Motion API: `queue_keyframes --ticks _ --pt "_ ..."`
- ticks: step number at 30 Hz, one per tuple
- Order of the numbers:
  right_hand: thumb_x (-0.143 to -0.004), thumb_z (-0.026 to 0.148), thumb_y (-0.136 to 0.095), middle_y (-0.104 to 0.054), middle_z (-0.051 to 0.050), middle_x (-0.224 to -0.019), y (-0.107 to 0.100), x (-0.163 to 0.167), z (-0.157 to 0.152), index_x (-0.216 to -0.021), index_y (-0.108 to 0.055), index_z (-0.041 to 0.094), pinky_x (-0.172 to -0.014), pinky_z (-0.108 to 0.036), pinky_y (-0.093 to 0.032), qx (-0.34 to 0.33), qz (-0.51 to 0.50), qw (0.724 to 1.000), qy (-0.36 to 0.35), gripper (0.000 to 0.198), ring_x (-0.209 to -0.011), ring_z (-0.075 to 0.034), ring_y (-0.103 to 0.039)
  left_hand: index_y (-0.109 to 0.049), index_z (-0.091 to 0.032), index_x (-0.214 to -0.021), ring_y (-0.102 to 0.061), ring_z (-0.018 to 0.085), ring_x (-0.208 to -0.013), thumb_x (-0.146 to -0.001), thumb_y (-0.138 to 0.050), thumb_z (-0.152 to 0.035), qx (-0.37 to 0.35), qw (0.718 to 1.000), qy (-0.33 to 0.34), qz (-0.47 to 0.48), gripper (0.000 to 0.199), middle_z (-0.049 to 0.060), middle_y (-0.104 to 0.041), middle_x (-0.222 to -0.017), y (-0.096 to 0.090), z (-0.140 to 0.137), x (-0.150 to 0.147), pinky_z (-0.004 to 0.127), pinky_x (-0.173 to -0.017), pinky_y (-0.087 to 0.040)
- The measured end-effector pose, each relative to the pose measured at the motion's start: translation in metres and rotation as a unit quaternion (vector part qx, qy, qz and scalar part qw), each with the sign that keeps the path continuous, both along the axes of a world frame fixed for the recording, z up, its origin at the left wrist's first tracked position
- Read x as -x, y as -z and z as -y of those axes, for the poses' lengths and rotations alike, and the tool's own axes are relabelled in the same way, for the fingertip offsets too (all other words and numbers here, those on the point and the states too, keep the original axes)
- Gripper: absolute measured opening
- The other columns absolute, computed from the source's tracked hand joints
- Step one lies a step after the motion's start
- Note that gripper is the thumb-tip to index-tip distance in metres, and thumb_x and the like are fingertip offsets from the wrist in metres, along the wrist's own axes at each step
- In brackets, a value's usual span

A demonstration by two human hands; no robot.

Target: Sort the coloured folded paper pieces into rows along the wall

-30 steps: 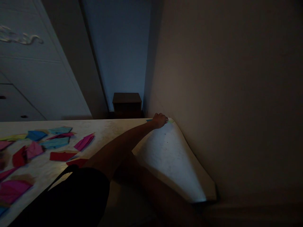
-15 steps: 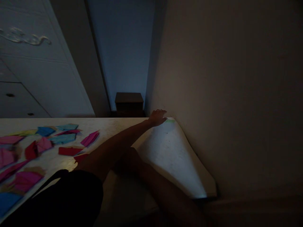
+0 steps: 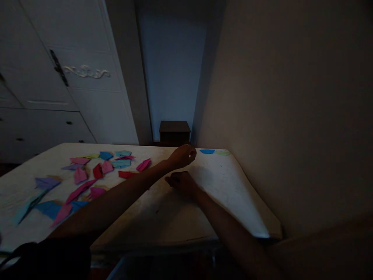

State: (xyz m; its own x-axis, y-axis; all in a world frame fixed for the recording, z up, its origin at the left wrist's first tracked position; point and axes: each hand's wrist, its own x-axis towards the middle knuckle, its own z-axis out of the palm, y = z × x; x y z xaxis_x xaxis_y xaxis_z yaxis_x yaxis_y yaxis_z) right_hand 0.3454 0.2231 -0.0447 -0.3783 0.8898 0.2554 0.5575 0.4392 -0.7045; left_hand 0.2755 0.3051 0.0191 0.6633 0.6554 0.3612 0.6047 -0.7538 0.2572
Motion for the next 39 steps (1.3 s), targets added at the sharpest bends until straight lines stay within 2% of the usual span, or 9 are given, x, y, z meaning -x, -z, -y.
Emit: queue_keyframes --ticks 5,10,14,20,26,29,33,36,39 --pt "-0.081 0.029 -0.058 -0.058 0.001 -0.057 0.002 0.000 -0.002 -0.059 -0.058 0.016 -0.054 -0.023 -0.031 -0.010 0.041 0.998 0.049 0.025 -0.058 -0.013 -0.053 -0.060 -0.017 -0.064 -0.052 0.016 -0.061 -0.081 -0.056 -0.023 0.017 0.998 -0.054 -0.036 0.019 0.003 -0.061 -0.065 -0.005 0.059 0.058 0.027 -0.057 -0.034" --pt "-0.086 0.044 -0.046 -0.043 0.004 -0.050 0.000 0.001 0.006 -0.051 -0.043 0.018 -0.053 -0.023 -0.026 -0.062 0.034 0.996 0.056 0.043 -0.053 -0.010 -0.041 -0.048 -0.018 -0.050 -0.039 0.011 -0.049 -0.081 -0.052 -0.024 0.065 0.994 -0.080 -0.028 0.032 -0.002 -0.045 -0.049 0.004 0.122 0.124 0.028 -0.053 -0.023" --pt "-0.087 0.048 -0.042 -0.038 0.004 -0.050 -0.001 0.006 0.013 -0.052 -0.037 0.020 -0.051 -0.025 -0.025 -0.078 0.074 0.992 0.069 0.045 -0.050 -0.010 -0.037 -0.038 -0.019 -0.048 -0.033 0.010 -0.046 -0.085 -0.049 -0.028 0.105 0.993 -0.061 -0.004 0.040 -0.005 -0.034 -0.046 0.024 0.154 0.171 0.028 -0.052 -0.021" --pt "-0.089 0.051 -0.039 -0.047 0.001 -0.054 -0.006 0.010 0.020 -0.055 -0.043 0.021 -0.053 -0.027 -0.029 -0.088 0.132 0.985 0.072 0.045 -0.052 -0.013 -0.044 -0.030 -0.018 -0.048 -0.029 0.009 -0.045 -0.090 -0.044 -0.035 0.127 0.990 -0.032 0.054 0.046 -0.006 -0.027 -0.047 0.047 0.169 0.215 0.028 -0.053 -0.020" --pt "-0.088 0.057 -0.040 -0.044 0.001 -0.051 -0.012 0.029 0.018 -0.053 -0.044 0.021 -0.051 -0.027 -0.031 -0.107 0.052 0.985 0.126 0.050 -0.050 -0.014 -0.043 -0.027 -0.019 -0.048 -0.026 0.009 -0.046 -0.088 -0.044 -0.035 0.132 0.984 -0.064 0.096 0.046 -0.006 -0.023 -0.047 0.052 0.176 0.234 0.029 -0.052 -0.019" --pt "-0.089 0.058 -0.041 -0.044 0.002 -0.051 -0.022 0.059 0.008 -0.053 -0.044 0.021 -0.052 -0.026 -0.030 -0.129 0.053 0.985 0.102 0.052 -0.050 -0.013 -0.042 -0.028 -0.019 -0.049 -0.028 0.009 -0.046 -0.088 -0.045 -0.034 0.133 0.982 -0.080 0.112 0.045 -0.005 -0.025 -0.047 0.053 0.178 0.235 0.029 -0.053 -0.019" --pt "-0.091 0.051 -0.039 -0.048 0.001 -0.053 -0.037 0.114 -0.015 -0.057 -0.050 0.019 -0.053 -0.025 -0.028 -0.157 0.116 0.981 0.019 0.049 -0.050 -0.011 -0.043 -0.031 -0.019 -0.052 -0.033 0.010 -0.048 -0.086 -0.047 -0.032 0.139 0.974 -0.090 0.153 0.040 -0.005 -0.031 -0.049 0.055 0.178 0.235 0.028 -0.054 -0.021" --pt "-0.093 0.045 -0.040 -0.055 0.000 -0.055 -0.047 0.159 -0.029 -0.063 -0.059 0.018 -0.055 -0.025 -0.028 -0.174 0.210 0.962 -0.030 0.044 -0.052 -0.011 -0.046 -0.030 -0.019 -0.051 -0.032 0.009 -0.047 -0.087 -0.046 -0.031 0.160 0.965 -0.092 0.188 0.041 -0.005 -0.031 -0.049 0.056 0.178 0.235 0.029 -0.054 -0.021" --pt "-0.094 0.040 -0.042 -0.064 -0.003 -0.064 -0.055 0.200 -0.039 -0.072 -0.066 0.019 -0.058 -0.025 -0.028 -0.202 0.300 0.931 -0.042 0.039 -0.059 -0.014 -0.054 -0.028 -0.019 -0.051 -0.029 0.009 -0.047 -0.089 -0.044 -0.036 0.201 0.947 -0.100 0.231 0.045 -0.005 -0.027 -0.048 0.055 0.177 0.238 0.029 -0.053 -0.019"
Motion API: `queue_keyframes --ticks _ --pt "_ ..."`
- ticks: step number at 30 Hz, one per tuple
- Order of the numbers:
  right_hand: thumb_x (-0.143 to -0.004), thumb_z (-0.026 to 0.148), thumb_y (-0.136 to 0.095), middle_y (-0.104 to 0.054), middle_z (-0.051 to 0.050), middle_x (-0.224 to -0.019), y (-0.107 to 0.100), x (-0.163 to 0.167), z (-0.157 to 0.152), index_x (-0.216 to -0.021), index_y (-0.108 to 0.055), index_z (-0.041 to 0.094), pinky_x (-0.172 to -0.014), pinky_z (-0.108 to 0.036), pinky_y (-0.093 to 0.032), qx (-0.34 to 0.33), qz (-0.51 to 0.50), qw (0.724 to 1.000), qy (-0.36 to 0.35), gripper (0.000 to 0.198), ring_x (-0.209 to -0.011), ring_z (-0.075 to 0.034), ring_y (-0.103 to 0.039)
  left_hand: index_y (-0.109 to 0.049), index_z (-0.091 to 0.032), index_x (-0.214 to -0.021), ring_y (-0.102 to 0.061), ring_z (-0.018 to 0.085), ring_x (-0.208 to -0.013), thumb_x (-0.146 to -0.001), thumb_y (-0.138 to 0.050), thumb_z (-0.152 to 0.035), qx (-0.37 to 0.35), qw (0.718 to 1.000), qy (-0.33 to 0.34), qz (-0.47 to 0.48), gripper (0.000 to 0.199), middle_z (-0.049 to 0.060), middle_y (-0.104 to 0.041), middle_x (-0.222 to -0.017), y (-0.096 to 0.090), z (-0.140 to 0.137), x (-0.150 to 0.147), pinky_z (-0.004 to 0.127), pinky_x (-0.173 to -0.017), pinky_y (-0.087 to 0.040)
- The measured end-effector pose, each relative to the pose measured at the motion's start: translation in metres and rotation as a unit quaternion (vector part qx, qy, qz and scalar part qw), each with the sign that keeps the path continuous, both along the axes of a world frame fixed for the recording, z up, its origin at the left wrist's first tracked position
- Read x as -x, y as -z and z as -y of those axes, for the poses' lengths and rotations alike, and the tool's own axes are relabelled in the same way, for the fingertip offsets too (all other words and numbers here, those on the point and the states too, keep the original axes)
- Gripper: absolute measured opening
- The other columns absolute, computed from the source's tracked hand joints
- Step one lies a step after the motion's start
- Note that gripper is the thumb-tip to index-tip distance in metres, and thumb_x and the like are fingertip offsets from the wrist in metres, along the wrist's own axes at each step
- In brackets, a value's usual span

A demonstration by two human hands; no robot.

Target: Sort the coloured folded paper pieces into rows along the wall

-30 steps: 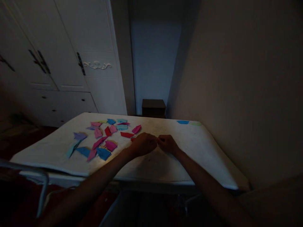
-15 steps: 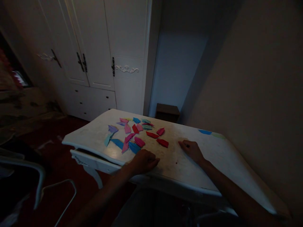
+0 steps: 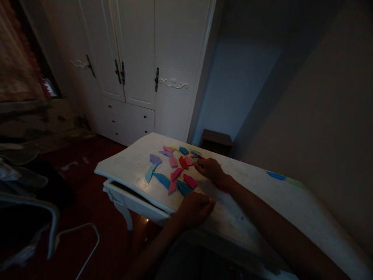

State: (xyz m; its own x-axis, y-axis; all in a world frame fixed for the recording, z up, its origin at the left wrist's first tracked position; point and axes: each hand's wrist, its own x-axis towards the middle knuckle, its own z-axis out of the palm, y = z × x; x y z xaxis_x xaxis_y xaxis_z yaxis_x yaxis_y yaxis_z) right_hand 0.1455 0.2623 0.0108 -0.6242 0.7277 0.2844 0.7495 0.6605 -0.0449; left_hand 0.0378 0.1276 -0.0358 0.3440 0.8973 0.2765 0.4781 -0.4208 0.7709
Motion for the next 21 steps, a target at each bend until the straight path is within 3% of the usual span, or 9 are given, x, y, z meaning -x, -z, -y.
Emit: queue_keyframes --ticks 5,9,11,14,17,21 --pt "-0.093 0.040 -0.050 -0.071 -0.004 -0.083 -0.007 0.039 -0.018 -0.101 -0.069 0.023 -0.063 -0.025 -0.033 0.027 0.068 0.995 -0.067 0.027 -0.075 -0.018 -0.063 -0.027 -0.019 -0.050 -0.027 0.009 -0.048 -0.089 -0.044 -0.047 0.065 0.991 0.006 0.113 0.051 -0.006 -0.023 -0.049 0.002 -0.001 0.004 0.028 -0.050 -0.019" --pt "-0.088 0.033 -0.059 -0.069 -0.005 -0.100 -0.008 0.042 -0.030 -0.121 -0.061 0.024 -0.069 -0.025 -0.038 0.087 0.097 0.983 -0.129 0.035 -0.088 -0.019 -0.062 -0.028 -0.019 -0.052 -0.027 0.009 -0.050 -0.090 -0.044 -0.051 0.093 0.982 0.022 0.164 0.052 -0.006 -0.025 -0.052 0.002 -0.002 0.006 0.028 -0.051 -0.020" --pt "-0.088 0.029 -0.058 -0.065 -0.007 -0.109 -0.007 0.041 -0.031 -0.123 -0.059 0.024 -0.072 -0.026 -0.040 0.094 0.106 0.980 -0.143 0.036 -0.092 -0.019 -0.061 -0.031 -0.019 -0.055 -0.030 0.010 -0.052 -0.092 -0.041 -0.053 0.097 0.980 0.024 0.171 0.052 -0.005 -0.028 -0.054 0.002 -0.003 0.006 0.028 -0.051 -0.021" --pt "-0.088 0.035 -0.059 -0.060 -0.009 -0.115 -0.006 0.040 -0.029 -0.118 -0.061 0.022 -0.071 -0.027 -0.042 0.078 0.121 0.984 -0.107 0.033 -0.093 -0.020 -0.059 -0.032 -0.019 -0.057 -0.033 0.010 -0.054 -0.093 -0.038 -0.055 0.093 0.980 0.021 0.174 0.051 -0.005 -0.031 -0.055 0.001 -0.003 0.005 0.028 -0.053 -0.022" --pt "-0.088 0.045 -0.057 -0.060 -0.011 -0.112 -0.003 0.043 -0.025 -0.108 -0.065 0.020 -0.068 -0.028 -0.042 0.068 0.146 0.985 -0.068 0.033 -0.089 -0.021 -0.060 -0.033 -0.020 -0.058 -0.034 0.011 -0.055 -0.094 -0.037 -0.055 0.081 0.983 0.016 0.165 0.051 -0.005 -0.032 -0.056 0.002 -0.005 0.005 0.029 -0.054 -0.023" --pt "-0.091 0.043 -0.051 -0.064 -0.011 -0.106 0.002 0.048 -0.021 -0.102 -0.067 0.018 -0.067 -0.028 -0.041 0.056 0.145 0.987 -0.044 0.032 -0.085 -0.021 -0.061 -0.034 -0.020 -0.058 -0.036 0.011 -0.054 -0.094 -0.037 -0.055 0.076 0.985 0.007 0.156 0.050 -0.005 -0.033 -0.056 0.003 -0.005 0.004 0.029 -0.054 -0.024"
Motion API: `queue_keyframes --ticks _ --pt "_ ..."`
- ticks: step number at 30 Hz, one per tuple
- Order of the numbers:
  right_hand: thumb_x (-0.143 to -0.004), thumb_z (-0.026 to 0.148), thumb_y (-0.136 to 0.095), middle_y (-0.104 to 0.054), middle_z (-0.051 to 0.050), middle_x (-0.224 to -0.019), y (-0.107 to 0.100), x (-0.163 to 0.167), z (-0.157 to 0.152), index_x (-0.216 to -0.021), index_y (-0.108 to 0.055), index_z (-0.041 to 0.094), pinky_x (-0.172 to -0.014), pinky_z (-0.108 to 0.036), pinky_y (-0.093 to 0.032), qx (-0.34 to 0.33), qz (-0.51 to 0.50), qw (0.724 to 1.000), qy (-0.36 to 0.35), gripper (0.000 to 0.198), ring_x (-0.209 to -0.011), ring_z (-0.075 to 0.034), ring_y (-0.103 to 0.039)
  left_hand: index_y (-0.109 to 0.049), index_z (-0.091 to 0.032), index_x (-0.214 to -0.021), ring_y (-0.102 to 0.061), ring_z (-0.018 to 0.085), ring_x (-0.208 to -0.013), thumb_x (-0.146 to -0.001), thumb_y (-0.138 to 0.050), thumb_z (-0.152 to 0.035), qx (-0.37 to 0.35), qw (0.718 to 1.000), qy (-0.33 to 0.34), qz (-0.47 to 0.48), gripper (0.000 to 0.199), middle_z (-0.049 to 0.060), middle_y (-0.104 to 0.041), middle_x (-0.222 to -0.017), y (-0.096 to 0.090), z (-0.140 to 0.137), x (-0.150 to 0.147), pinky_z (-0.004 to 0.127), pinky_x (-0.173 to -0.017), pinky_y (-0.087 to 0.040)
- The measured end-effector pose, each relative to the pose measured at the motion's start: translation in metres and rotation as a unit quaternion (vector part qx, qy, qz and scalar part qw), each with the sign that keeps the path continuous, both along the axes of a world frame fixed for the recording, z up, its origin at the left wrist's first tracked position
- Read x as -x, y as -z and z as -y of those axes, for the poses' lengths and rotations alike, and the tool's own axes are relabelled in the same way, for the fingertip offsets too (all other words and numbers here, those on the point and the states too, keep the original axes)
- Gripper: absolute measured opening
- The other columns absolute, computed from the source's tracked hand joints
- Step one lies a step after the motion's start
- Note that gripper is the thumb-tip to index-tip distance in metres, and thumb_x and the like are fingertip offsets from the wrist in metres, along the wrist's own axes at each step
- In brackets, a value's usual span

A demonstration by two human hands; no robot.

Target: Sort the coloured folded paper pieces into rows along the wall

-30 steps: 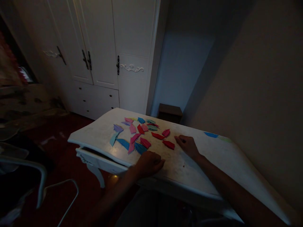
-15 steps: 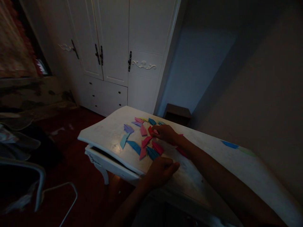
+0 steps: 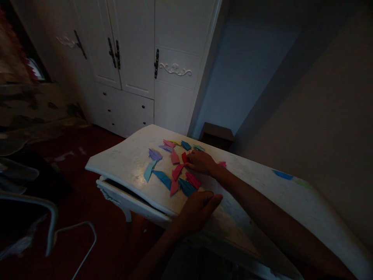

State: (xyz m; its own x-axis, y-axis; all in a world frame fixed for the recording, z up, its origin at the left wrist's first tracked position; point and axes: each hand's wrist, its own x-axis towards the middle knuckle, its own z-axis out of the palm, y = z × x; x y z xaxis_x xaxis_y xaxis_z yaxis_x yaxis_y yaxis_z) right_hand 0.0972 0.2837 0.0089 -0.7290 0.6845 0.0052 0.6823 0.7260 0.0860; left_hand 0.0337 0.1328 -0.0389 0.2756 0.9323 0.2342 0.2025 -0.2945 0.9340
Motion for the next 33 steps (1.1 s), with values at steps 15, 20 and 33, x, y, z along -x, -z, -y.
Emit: queue_keyframes --ticks 15,20,33 --pt "-0.091 0.026 -0.052 -0.062 -0.007 -0.115 0.018 -0.009 0.008 -0.111 -0.063 0.021 -0.081 -0.029 -0.044 0.010 -0.118 0.993 0.006 0.023 -0.099 -0.020 -0.061 -0.033 -0.019 -0.055 -0.030 0.009 -0.052 -0.093 -0.043 -0.050 -0.002 1.000 -0.009 0.012 0.049 -0.006 -0.029 -0.054 -0.003 0.002 -0.001 0.027 -0.051 -0.021" --pt "-0.086 0.013 -0.054 -0.060 -0.007 -0.119 0.025 -0.014 0.007 -0.112 -0.062 0.021 -0.089 -0.030 -0.044 0.044 -0.195 0.980 -0.020 0.028 -0.107 -0.019 -0.058 -0.033 -0.019 -0.054 -0.030 0.009 -0.050 -0.091 -0.045 -0.047 -0.015 0.999 -0.027 -0.017 0.049 -0.006 -0.030 -0.052 -0.004 0.005 -0.002 0.027 -0.051 -0.019" --pt "-0.080 0.007 -0.058 -0.069 -0.004 -0.104 0.027 -0.023 0.015 -0.107 -0.059 0.020 -0.082 -0.029 -0.047 0.063 -0.341 0.938 -0.013 0.031 -0.095 -0.018 -0.064 -0.027 -0.021 -0.053 -0.027 0.009 -0.049 -0.087 -0.046 -0.046 -0.025 0.996 -0.075 -0.052 0.047 -0.007 -0.024 -0.051 0.001 0.003 -0.003 0.026 -0.051 -0.020"
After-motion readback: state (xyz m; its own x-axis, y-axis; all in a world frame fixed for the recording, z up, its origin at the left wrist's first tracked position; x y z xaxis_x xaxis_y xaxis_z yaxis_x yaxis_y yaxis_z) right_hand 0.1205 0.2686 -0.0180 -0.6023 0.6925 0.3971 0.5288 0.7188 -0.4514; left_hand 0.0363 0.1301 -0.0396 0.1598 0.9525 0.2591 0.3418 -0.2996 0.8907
